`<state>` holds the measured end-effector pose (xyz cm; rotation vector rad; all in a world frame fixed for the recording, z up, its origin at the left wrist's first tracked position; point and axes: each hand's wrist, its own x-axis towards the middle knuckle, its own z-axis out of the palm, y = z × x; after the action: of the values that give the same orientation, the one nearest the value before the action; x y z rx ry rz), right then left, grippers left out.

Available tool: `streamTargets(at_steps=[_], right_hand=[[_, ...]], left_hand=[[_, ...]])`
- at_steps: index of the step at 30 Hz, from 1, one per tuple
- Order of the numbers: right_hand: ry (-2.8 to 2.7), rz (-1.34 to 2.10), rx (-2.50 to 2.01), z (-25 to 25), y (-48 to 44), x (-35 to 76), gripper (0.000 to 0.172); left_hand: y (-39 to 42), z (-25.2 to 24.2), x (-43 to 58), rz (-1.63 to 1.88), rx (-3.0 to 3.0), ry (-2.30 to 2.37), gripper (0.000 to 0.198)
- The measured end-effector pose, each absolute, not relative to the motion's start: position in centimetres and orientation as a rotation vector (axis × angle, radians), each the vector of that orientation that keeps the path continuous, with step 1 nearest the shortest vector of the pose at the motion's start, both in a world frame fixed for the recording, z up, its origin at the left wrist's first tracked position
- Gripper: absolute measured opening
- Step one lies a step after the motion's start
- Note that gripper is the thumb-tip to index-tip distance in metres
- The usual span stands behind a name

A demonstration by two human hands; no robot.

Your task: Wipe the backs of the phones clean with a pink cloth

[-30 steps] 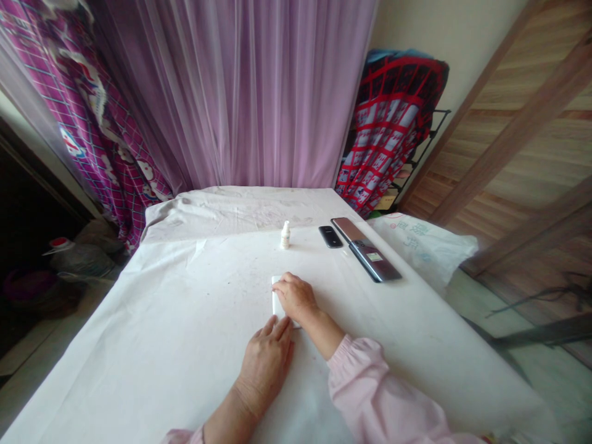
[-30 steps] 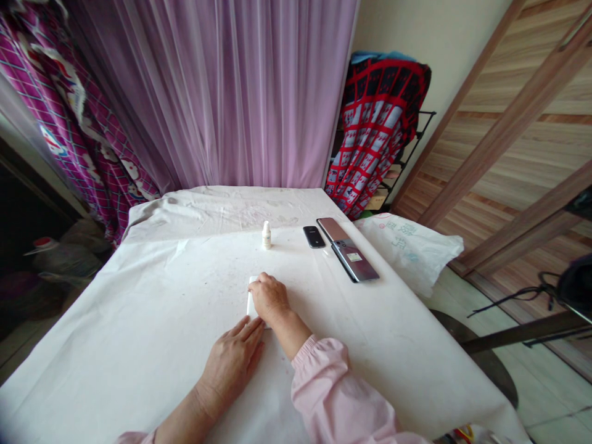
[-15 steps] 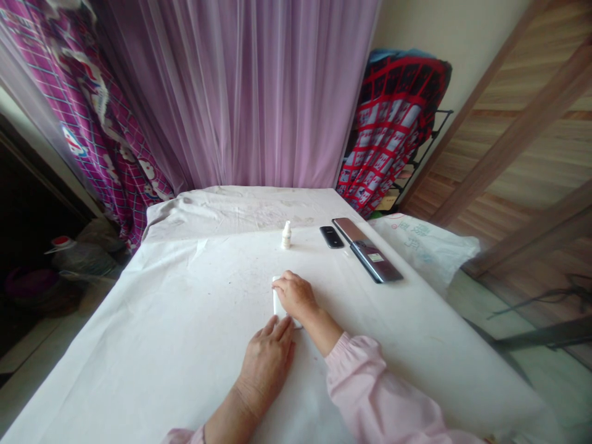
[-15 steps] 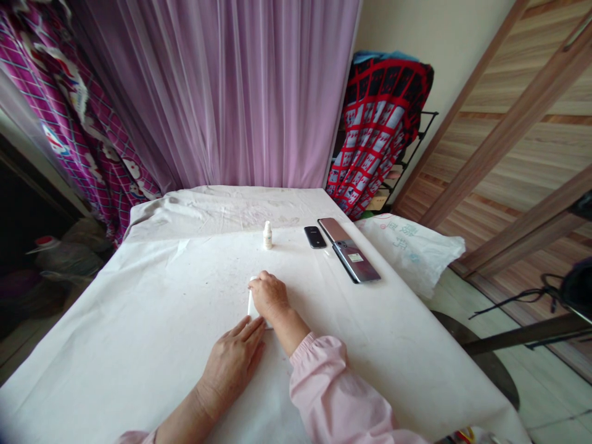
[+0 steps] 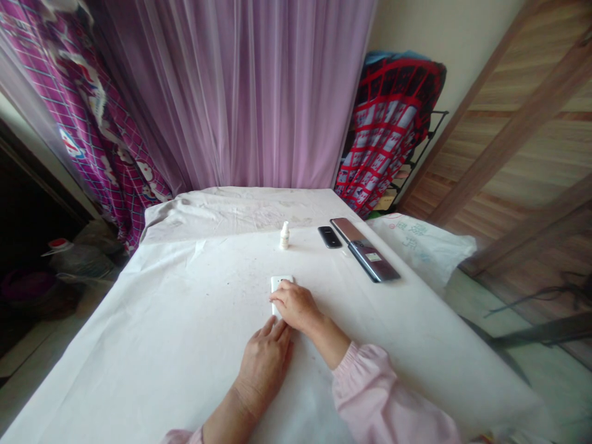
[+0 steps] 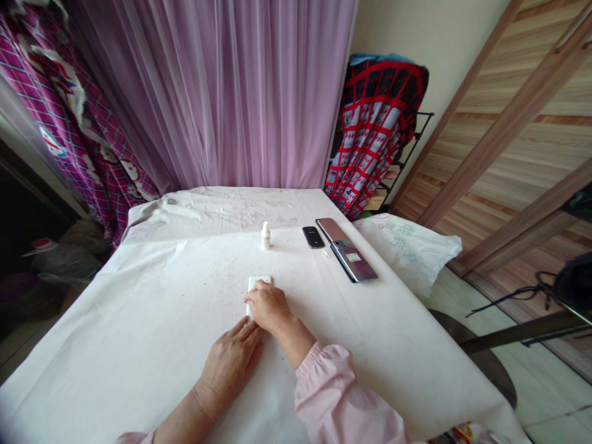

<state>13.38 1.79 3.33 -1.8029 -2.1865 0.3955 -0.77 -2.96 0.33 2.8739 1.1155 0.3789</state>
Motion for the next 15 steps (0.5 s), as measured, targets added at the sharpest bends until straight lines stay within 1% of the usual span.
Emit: streamTargets(at_steps=[10, 15], right_hand=[[-2.134, 0.395, -1.884, 3.5, 1.9, 12.9, 0.026], [-2.104, 0.340, -1.907, 2.9, 2.8, 12.9, 0.026]], left_hand=[[-3.0, 0.2, -0.7, 0.384, 2.870, 1.110, 0.031], [-3.1, 0.1, -0.7, 0.414, 2.897, 1.119, 0.037]])
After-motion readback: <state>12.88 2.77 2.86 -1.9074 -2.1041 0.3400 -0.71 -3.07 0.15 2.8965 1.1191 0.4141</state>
